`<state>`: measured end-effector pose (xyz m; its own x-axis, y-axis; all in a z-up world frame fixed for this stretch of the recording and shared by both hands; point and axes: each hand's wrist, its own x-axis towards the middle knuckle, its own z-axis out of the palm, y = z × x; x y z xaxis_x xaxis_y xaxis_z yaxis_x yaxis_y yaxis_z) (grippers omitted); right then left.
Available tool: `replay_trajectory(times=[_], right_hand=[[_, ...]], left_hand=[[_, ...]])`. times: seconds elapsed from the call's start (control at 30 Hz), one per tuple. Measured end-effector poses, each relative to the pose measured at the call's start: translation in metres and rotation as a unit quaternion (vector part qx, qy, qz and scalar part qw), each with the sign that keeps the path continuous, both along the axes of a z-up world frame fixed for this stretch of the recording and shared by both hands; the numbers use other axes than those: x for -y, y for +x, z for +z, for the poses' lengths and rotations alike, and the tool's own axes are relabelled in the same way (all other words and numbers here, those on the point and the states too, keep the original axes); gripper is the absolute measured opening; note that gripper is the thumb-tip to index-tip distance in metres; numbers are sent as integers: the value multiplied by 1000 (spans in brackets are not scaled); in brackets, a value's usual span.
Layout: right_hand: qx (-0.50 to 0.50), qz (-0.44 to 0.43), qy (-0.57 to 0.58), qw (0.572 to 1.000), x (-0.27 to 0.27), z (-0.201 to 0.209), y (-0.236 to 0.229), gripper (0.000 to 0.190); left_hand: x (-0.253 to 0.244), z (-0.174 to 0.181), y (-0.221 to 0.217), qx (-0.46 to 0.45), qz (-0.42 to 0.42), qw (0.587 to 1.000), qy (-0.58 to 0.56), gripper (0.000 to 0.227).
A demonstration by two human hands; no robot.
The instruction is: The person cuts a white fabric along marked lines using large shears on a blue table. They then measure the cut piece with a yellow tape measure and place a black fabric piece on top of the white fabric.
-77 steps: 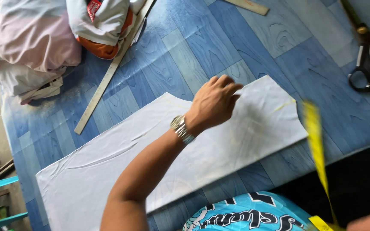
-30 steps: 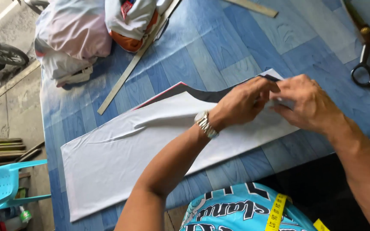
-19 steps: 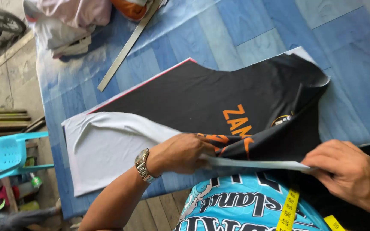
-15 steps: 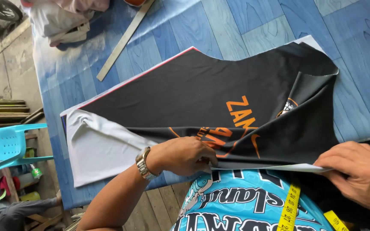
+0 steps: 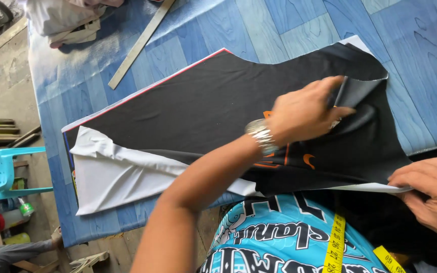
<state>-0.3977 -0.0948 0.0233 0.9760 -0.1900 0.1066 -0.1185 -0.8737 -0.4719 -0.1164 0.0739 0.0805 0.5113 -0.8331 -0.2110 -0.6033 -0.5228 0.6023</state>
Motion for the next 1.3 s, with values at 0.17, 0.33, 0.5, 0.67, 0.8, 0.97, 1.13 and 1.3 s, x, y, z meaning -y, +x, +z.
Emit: replay_trajectory(times=[0.17,0.33,0.5,0.67,0.8,0.97,1.13,1.3], right_hand=[[21,-28,43,998,-19,22,16,19],[-50,-48,10,998,-6,10,6,14],[-97,-46,34,994,5,23,14,27],[26,37,77,996,22,56,54,25],[81,68,47,993,34,75,97,23],[-190,-136,118,965,40,97,155,27],[30,-79,-58,995,44,31,127,44],[162,13,-48,985,-1,15,98,37]], left_hand=[[51,-37,-15,40,-63,997,-27,37],[-12,-8,50,-102,47,983,-146,38],[-101,21,89,424,56,899,-93,27],[-86,46,-38,82,-124,970,-192,78],[-64,5,-42,46,-138,985,-88,47],[-9,-13,34,89,-3,995,-43,20],[4,-34,55,113,4,994,-8,19],[14,-41,69,97,15,995,-23,18]])
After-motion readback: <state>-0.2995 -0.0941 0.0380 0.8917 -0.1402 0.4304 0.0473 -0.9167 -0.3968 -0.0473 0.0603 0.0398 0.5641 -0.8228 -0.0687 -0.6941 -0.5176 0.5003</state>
